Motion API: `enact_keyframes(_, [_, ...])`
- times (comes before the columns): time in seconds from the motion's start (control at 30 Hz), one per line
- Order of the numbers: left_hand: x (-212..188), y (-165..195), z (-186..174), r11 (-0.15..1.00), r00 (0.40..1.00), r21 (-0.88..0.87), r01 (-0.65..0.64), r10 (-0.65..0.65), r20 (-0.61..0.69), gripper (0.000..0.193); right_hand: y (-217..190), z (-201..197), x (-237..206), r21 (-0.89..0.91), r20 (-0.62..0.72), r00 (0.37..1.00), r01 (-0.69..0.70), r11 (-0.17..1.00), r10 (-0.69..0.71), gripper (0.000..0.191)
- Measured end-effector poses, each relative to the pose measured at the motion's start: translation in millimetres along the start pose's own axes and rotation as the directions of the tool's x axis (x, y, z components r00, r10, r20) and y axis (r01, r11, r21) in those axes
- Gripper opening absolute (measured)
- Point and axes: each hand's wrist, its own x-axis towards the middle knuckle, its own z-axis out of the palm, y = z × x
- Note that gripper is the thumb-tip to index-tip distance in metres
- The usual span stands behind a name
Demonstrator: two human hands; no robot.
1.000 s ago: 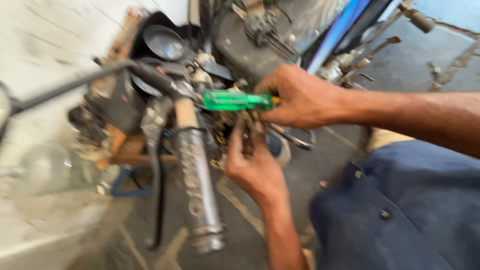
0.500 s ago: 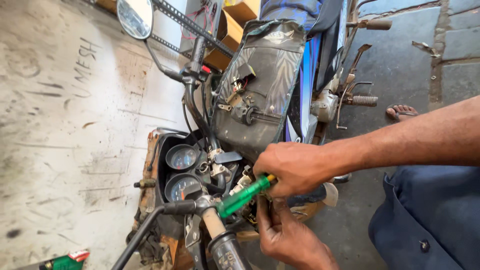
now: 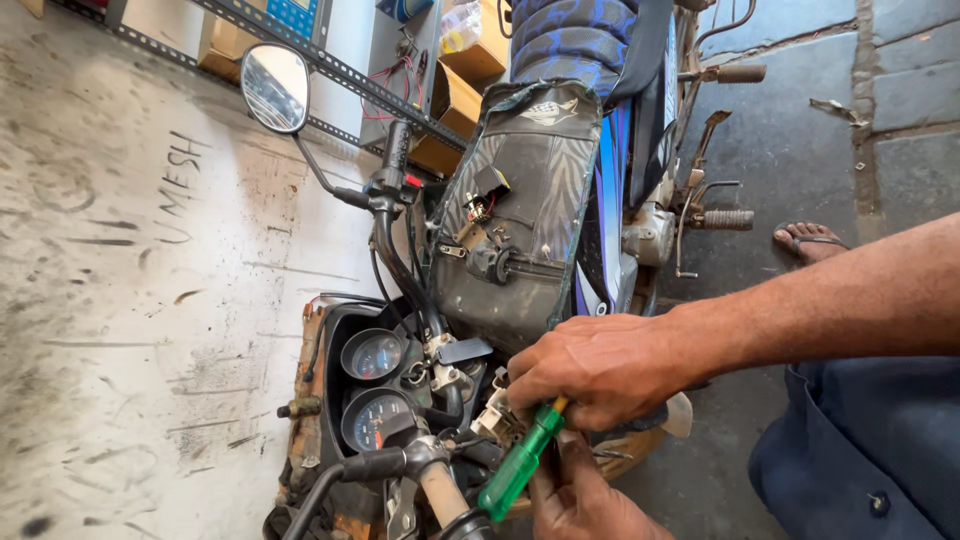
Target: The person uses a screwdriver to adjust and tighten screws on a motorcycle's handlebar switch assembly. They manipulate the wires and the plastic housing of the switch, occasionally placing the tool on the motorcycle seat.
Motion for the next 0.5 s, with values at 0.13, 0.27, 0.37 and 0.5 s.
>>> enact_keyframes(0.13, [0, -1, -1, 1.0, 1.0, -0.004, 0.007, -0.007, 0.0, 0.039, 1, -1, 3, -0.016, 0.019, 0.999, -0.032, 0.999, 0.032, 0.025])
enact_keyframes(0.27, [-3, -3, -5, 1.0, 1.0, -0.011, 0.013, -0.013, -0.013, 0.039, 2, -1, 1, -0.015, 0.026, 0.998, -0.049, 0.999, 0.049, 0.022])
enact_keyframes(0.37, [-2, -5, -8, 1.0, 1.0, -0.015, 0.017, -0.017, -0.005, 0.039, 4, -1, 3, -0.048, 0.036, 0.999, 0.004, 0.999, -0.002, 0.027])
enact_keyframes(0.5, [-2, -5, -11, 1.0, 1.0, -0.018, 0.02, -0.02, -0.007, 0.04, 7, -1, 10, -0.125, 0.126, 0.992, 0.024, 0.992, -0.008, 0.028])
